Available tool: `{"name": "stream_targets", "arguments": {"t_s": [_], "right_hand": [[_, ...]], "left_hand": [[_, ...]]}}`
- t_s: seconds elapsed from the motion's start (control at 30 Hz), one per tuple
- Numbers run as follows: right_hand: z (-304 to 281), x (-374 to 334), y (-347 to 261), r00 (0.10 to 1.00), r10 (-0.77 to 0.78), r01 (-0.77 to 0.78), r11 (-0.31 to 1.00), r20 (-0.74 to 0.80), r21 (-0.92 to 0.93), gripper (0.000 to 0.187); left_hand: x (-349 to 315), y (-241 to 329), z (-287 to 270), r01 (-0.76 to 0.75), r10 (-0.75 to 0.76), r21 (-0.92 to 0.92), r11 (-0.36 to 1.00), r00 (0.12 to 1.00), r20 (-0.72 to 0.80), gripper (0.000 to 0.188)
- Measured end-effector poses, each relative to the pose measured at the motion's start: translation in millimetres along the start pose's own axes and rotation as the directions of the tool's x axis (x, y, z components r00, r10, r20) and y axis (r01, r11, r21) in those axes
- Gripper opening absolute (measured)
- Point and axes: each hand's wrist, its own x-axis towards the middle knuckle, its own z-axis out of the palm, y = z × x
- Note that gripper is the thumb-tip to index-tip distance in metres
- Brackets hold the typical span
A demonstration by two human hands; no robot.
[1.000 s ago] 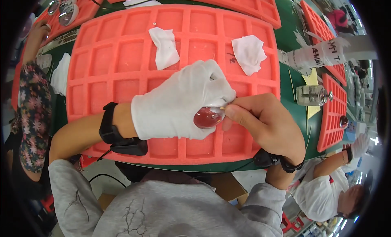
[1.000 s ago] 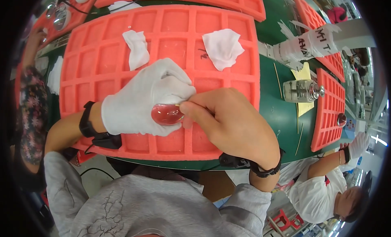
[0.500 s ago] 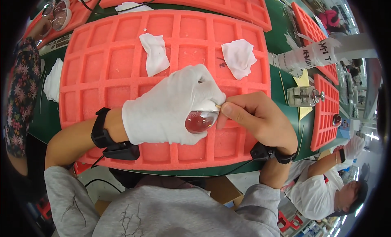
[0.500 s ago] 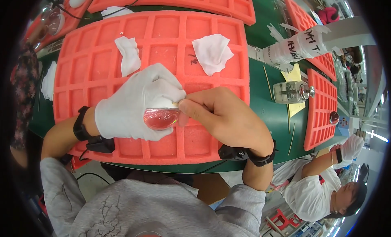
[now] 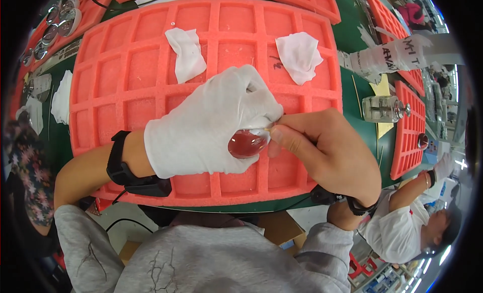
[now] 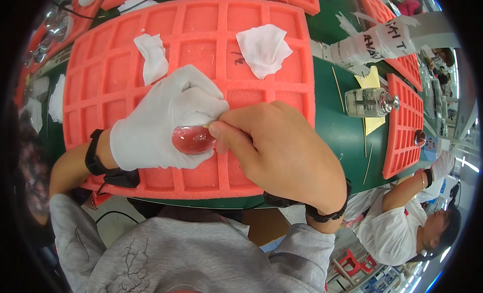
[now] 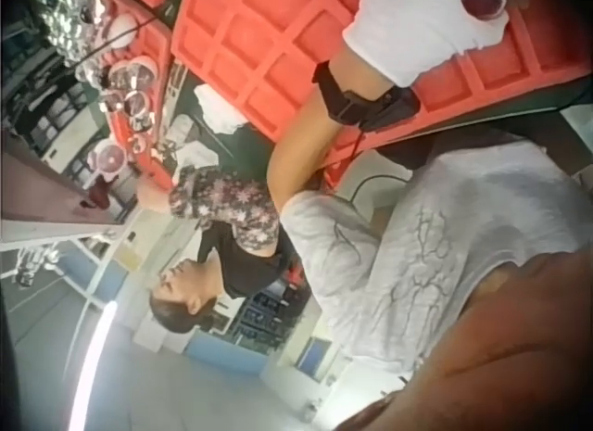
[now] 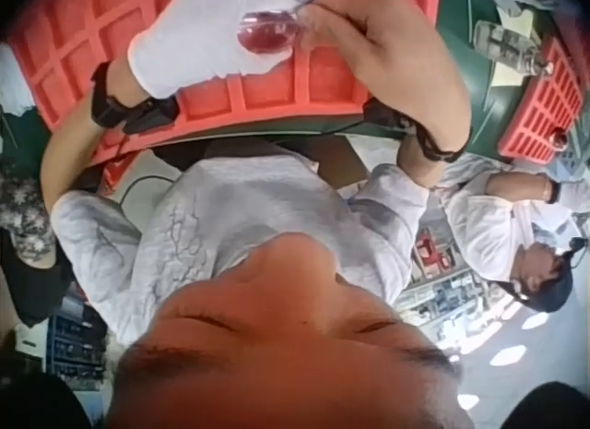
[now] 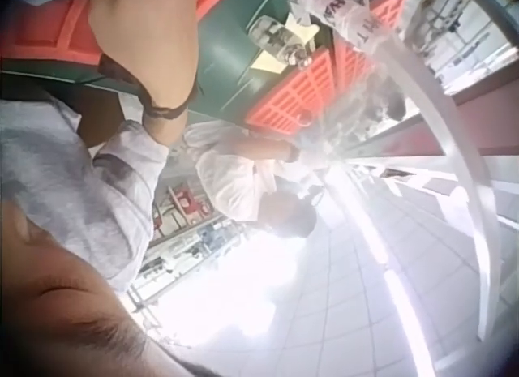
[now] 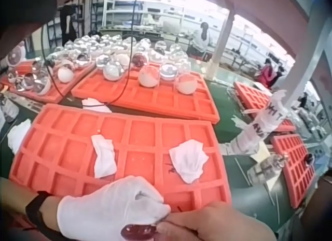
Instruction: The person wipes a spherical object with a cloth and uses a wooden stick to clean around its seams before placing it on a red tray. They then repeat this process with several other spheres, cleaning the edges and seams of each one.
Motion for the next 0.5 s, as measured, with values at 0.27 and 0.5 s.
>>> {"name": "stream_targets", "arguments": {"t_s": [0.27,0.5], "right_hand": [[1.1,5.2,-1.6,1.000,-0.013,0.012,0.996,-0.011,-0.087,0.027],[6.2,6.7,-6.2,0.998,-0.060,0.056,0.992,-0.033,-0.109,0.028]], "left_hand": [[0.2,2.0,-1.5,0.066,-0.066,-0.040,0.997,0.998,0.001,0.056],[2.2,6.8,-6.5,0.058,-0.058,0.022,0.998,0.997,0.043,0.037]]}}
